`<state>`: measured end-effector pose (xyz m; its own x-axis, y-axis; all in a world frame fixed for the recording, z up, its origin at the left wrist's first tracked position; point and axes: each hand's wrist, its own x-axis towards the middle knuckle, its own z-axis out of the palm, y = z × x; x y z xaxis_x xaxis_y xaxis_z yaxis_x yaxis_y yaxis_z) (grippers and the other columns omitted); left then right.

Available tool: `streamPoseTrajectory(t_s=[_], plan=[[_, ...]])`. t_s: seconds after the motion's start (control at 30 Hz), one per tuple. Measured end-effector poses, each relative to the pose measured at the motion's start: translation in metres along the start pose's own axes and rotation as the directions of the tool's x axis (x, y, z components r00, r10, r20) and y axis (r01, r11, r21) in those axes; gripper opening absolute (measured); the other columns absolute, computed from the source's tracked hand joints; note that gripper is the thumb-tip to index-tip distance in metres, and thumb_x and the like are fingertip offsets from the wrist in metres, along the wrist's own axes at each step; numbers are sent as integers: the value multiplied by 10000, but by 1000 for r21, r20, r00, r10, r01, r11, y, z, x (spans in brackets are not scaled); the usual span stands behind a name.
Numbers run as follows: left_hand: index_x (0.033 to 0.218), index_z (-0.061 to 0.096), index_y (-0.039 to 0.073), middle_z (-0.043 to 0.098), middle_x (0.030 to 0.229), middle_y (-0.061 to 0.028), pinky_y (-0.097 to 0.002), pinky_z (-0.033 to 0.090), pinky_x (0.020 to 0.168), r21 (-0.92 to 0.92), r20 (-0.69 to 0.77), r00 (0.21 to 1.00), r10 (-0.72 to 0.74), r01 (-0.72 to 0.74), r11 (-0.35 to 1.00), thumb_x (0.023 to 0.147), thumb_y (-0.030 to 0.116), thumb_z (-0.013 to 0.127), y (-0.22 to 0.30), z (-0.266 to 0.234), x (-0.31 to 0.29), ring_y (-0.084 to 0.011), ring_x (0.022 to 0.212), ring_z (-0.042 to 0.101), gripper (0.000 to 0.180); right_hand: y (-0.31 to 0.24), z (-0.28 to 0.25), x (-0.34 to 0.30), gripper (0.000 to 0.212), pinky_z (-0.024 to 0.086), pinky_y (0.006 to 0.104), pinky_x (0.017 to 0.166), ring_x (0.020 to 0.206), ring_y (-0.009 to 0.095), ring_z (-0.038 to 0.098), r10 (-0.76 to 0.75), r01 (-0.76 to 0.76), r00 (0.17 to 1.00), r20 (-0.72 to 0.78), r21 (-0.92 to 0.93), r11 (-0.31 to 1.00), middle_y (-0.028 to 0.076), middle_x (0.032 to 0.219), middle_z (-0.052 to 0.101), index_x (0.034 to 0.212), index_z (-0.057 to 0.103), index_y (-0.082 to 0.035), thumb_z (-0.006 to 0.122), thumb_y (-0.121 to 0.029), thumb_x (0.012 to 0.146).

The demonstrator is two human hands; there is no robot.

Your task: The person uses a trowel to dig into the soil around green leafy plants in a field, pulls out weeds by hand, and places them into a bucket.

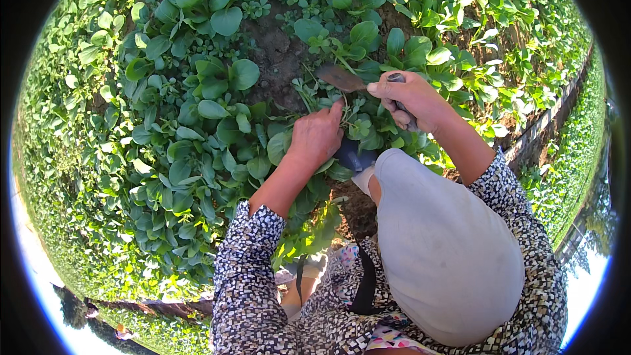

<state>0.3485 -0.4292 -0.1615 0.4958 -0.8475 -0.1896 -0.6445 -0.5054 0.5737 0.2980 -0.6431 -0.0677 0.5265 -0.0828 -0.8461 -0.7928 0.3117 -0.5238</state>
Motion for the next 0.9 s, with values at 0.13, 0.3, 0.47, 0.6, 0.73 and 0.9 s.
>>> streamPoseTrajectory(t_s=[0.13,0.3,0.47,0.6,0.73,0.9], plan=[[1204,545,58,648,803,-128,-416,527,642,-29,41,999,-5,7,1000,727,121,661,2,-12,-9,-308,752,662,495,3,-1,-3,320,258,258,351,389,70,377,-7,8,999,35,-24,1000,-19,598,455,745,502,-101,715,-315,852],[1169,624,62,662,854,-6,-270,479,676,-603,306,928,-210,360,712,855,95,600,-18,-66,-8,-132,698,598,316,-2,13,3,306,274,259,368,401,70,370,-13,15,1000,17,-132,991,-25,579,439,718,493,-103,692,-278,873],[1211,603,22,644,884,6,-230,439,646,-836,146,832,-535,392,383,889,82,575,-76,-93,63,-59,728,547,329,18,13,14,360,281,259,377,400,69,359,-108,117,993,51,-239,964,-46,531,384,671,466,-104,674,-284,903],[1214,616,78,683,1036,-124,-351,480,831,-421,235,864,-446,503,755,797,253,679,-80,-56,101,-223,913,637,456,19,21,15,365,291,266,398,437,68,350,-132,136,991,34,-270,953,-47,546,381,659,457,-97,680,-271,889],[1249,605,169,660,1141,-157,-425,458,937,-246,256,870,-421,479,843,762,373,688,-61,-28,123,-333,1082,610,535,16,18,13,359,320,279,438,495,71,363,-92,93,996,18,-261,961,-45,573,400,642,457,-89,676,-261,868],[1162,615,103,679,984,-69,-327,483,734,-842,36,898,-439,264,471,886,258,636,-101,-11,111,-193,809,618,318,12,14,9,364,347,302,483,525,87,396,-213,210,976,36,-392,896,-22,575,412,657,461,-60,683,-272,852]])
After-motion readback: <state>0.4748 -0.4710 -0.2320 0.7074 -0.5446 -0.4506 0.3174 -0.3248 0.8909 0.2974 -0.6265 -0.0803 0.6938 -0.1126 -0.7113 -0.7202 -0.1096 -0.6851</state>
